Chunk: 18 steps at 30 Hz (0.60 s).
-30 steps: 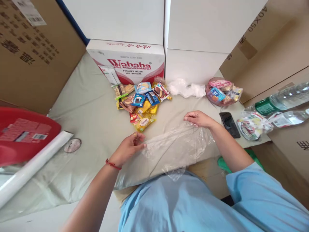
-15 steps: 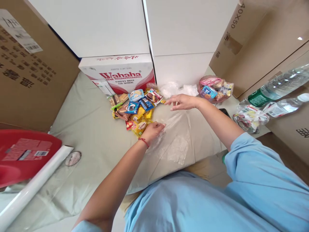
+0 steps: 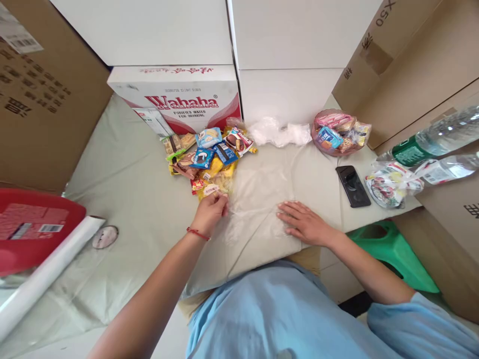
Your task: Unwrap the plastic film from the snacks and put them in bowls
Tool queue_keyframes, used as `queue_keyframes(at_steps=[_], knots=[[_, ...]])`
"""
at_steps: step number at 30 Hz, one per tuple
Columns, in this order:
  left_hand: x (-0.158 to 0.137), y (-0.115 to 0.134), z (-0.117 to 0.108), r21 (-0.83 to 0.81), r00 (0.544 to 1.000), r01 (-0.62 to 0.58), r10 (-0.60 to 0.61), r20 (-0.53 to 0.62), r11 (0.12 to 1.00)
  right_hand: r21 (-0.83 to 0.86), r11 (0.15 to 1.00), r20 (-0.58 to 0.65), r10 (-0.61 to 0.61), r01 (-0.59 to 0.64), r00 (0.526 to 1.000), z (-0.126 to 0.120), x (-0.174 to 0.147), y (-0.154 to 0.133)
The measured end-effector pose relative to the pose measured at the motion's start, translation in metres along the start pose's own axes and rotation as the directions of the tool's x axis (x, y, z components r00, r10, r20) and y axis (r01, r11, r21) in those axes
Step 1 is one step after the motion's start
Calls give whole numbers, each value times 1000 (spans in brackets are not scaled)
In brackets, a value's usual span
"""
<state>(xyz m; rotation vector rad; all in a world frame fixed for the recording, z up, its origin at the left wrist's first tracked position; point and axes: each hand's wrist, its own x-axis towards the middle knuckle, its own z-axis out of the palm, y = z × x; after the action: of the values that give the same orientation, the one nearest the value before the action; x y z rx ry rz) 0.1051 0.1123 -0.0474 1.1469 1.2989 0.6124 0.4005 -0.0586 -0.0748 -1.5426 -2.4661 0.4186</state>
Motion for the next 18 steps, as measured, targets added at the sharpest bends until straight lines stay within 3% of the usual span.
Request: queue_keyframes(at_steps=[4,6,8,11,13,15,18], knots=[[0,2,-15,131,998,-11,19,-57,991,28,999,14,38,-38,999,-27,-19,38],[-1,5,-16,100,995,1,9,-104,995,50,998,11,21,-22,1000,-40,-22,49],[-5,9,-16,-2,994,2,-3,-112,1000,72,997,-70,35,-30,997,-50,-20,53],[-15,10,-14,-129,999,30,-28,16,991,106,989,-296,132,-105,946,-56,-10,44],[-21,5,-11,-122,992,47,-33,119,991,134,984,-377,160,-117,912,-53,0,30],[-25,-3,-6,-43,991,6,0,135,999,149,986,-368,131,-80,921,-44,10,16],[-28,-11,6,157,986,-150,136,94,976,128,990,-294,94,-59,951,-25,21,1]])
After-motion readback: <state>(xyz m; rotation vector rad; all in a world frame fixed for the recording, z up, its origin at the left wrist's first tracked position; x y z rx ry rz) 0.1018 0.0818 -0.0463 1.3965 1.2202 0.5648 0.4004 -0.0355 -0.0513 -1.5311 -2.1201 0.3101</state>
